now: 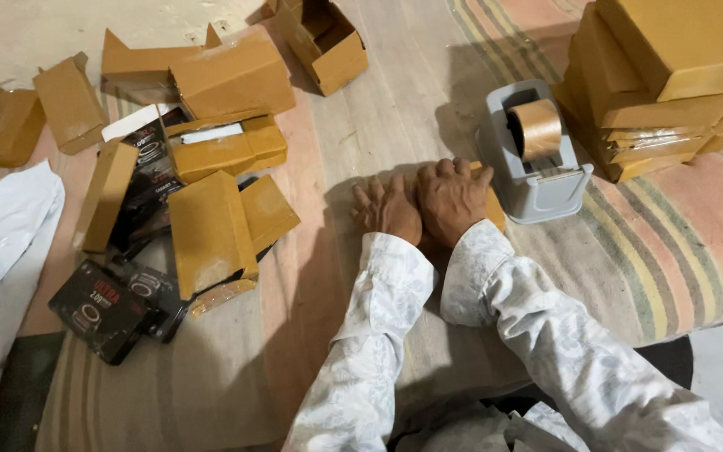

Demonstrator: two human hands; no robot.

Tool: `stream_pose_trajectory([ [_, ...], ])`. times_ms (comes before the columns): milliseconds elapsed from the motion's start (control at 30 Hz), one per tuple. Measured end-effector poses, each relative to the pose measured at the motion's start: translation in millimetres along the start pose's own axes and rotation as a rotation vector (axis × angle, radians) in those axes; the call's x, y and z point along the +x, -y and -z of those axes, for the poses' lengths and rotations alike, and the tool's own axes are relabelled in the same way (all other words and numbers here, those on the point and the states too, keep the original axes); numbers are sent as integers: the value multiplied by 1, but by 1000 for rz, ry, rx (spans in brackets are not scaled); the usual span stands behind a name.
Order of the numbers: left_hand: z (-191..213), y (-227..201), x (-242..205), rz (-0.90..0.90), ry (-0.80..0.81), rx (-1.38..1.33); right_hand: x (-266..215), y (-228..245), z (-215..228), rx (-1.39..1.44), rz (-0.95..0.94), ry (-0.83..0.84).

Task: The person places small black product boxes into brown cardboard shipping boxes, folds the flaps, and seals them with a tape dispenser. The process is repeated for several units, with finished boxes stacked to the side.

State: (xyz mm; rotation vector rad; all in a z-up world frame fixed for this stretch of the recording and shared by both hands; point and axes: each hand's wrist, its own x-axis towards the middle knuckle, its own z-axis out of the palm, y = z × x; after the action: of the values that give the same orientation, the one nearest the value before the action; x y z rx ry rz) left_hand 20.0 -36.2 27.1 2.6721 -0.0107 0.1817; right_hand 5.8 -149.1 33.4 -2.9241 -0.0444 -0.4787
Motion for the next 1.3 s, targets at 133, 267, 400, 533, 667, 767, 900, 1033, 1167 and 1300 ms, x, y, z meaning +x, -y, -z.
stream_pose_trajectory([
  [133, 10, -12, -3, 39, 37, -47, 4, -11, -3, -18, -36, -60],
  [267, 13, -6, -6, 71, 98, -26, 8, -20, -7, -48, -67, -9],
  [400, -10, 11, 18, -106, -14, -22, 22, -30, -21, -156, 106, 18],
  [533, -35, 28, 52, -262, 33, -12, 50, -41, -32, -128, 362, 110],
  [667, -40, 38, 59, -169, 123, 18, 53, -44, -37, 91, 219, 197],
  [767, -28, 31, 57, -128, 114, -141, 40, -42, -33, -97, 312, -31],
  [900, -10, 26, 37, 42, 30, -79, 19, -40, -26, -140, 81, -93],
  [1033, 5, 13, 16, 144, 16, -42, -2, -33, -12, -135, -26, -153],
  [1167, 9, 0, -16, 208, 37, -90, -30, -19, 4, -182, -100, -292],
  [1300, 4, -1, -38, 135, -22, -11, -32, -13, 10, -87, -128, -176],
])
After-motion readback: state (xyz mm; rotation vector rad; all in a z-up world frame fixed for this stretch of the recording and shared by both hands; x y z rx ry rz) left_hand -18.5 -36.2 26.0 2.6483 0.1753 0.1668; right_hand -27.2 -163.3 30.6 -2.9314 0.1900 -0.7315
